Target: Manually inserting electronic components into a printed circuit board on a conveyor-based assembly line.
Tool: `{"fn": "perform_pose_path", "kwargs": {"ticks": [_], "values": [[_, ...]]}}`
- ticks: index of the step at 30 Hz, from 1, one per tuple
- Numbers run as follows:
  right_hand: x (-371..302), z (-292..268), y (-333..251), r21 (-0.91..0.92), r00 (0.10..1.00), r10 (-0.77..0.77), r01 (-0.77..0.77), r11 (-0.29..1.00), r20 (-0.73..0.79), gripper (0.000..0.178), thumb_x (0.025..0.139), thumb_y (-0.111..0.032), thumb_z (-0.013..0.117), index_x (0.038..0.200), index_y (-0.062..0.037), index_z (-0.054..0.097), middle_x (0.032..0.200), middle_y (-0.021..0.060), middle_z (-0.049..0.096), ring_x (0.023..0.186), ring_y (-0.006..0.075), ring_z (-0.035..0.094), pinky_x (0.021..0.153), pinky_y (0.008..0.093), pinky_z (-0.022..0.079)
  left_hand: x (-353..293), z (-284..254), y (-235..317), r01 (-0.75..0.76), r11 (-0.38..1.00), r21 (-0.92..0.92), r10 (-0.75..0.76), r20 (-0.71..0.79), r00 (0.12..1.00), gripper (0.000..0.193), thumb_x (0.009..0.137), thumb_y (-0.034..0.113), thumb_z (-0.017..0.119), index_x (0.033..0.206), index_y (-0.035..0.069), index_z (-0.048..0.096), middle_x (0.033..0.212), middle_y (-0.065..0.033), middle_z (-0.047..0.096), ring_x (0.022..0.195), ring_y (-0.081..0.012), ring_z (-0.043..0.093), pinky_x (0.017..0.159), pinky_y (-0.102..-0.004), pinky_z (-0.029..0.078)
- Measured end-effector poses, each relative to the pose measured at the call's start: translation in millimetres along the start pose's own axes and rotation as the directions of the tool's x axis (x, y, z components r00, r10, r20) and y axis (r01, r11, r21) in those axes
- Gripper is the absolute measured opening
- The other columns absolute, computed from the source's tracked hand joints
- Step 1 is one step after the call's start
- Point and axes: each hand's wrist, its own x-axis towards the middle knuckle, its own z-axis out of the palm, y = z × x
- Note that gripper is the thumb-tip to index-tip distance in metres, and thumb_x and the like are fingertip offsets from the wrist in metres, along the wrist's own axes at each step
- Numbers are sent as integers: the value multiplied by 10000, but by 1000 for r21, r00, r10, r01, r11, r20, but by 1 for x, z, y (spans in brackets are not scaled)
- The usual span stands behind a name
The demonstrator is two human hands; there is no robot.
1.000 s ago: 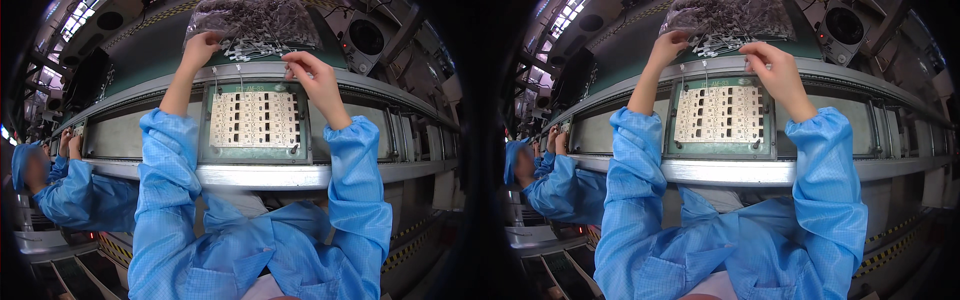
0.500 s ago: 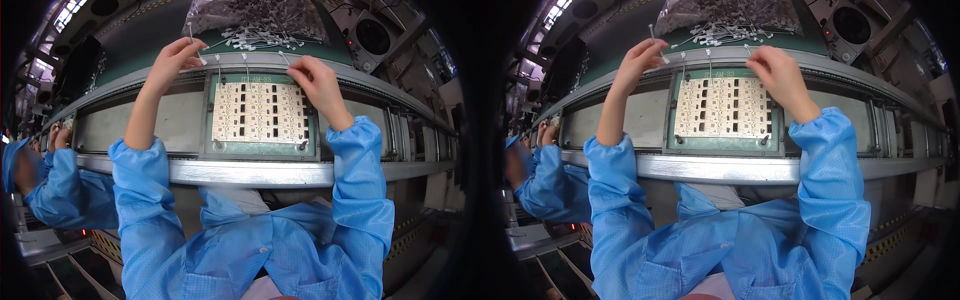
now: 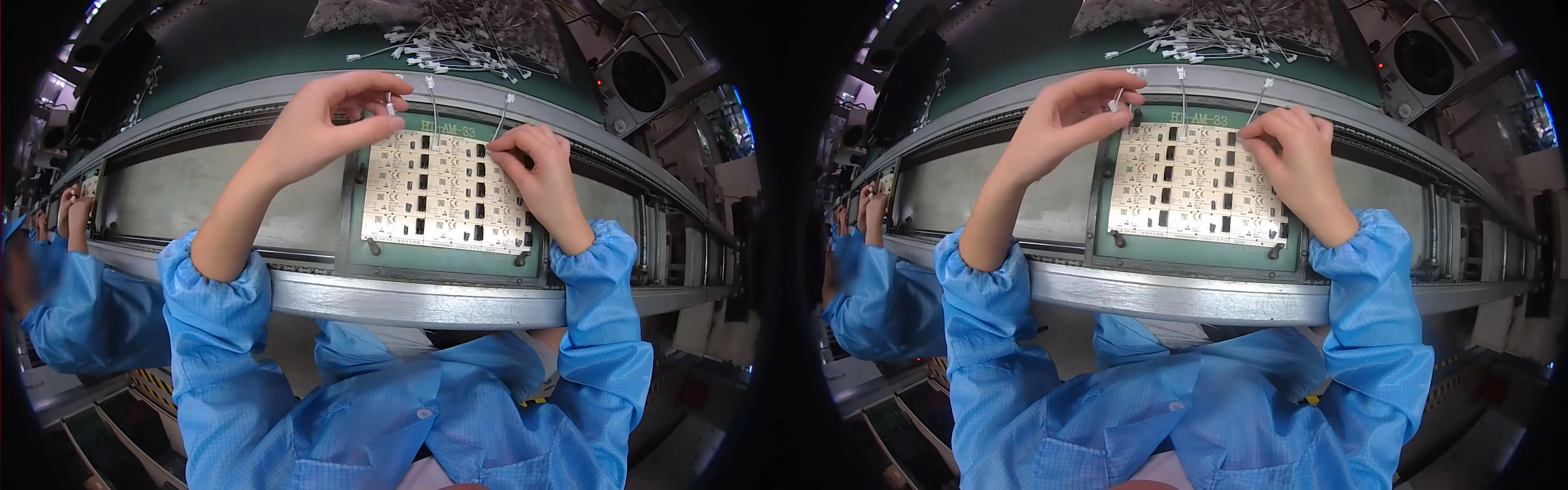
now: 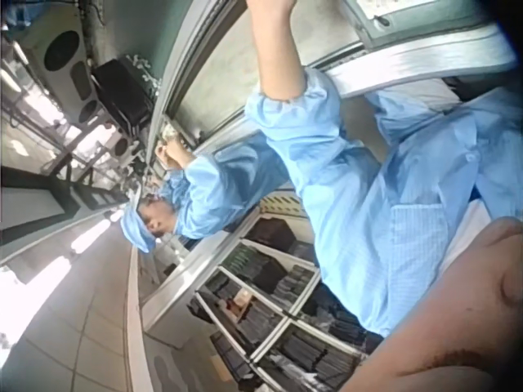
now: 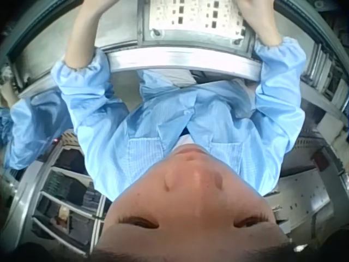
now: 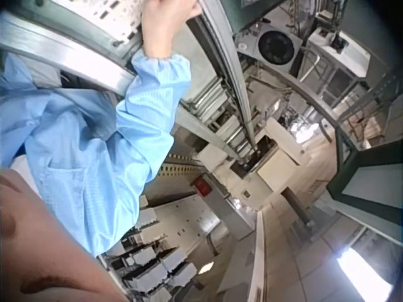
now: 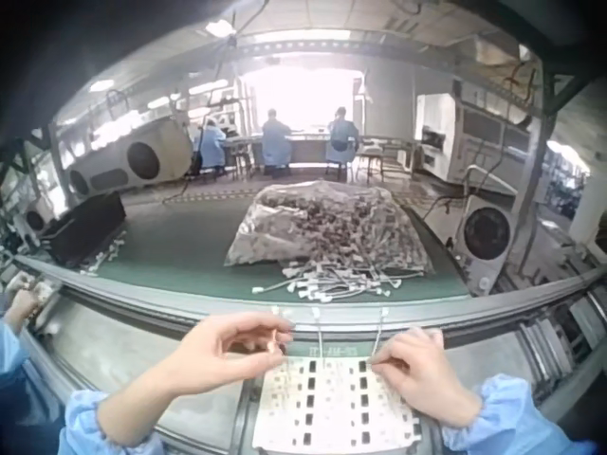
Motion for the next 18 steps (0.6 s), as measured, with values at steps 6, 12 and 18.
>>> {"fn": "perform_pose_path", "kwargs": {"ticks": [6,12,18], "values": [[-3,-2,1,66,998,3,1,998,-63,73,780,-48,727,852,-42,713,975,66,640,950,233,574,832,343,463,2,2,0,-177,946,273,178,22,984,376,857,214,714,1192,49,665,1014,-18,702,881,-94,631,730,-256,468],[-3,-2,2,102,999,38,-36,994,-23,83,779,-41,723,861,-50,717,998,58,625,975,230,563,852,330,447,1,0,-3,-187,918,351,185,39,982,278,888,185,684,1145,78,668,944,-44,714,874,-133,667,721,-260,484],[-3,-5,-2,3,1000,-12,12,1000,-21,64,789,-64,716,853,-73,715,994,33,617,984,220,553,932,362,380,-1,6,-1,-267,870,414,288,12,958,167,902,169,665,986,41,599,883,-78,693,836,-203,684,679,-315,508]]}}
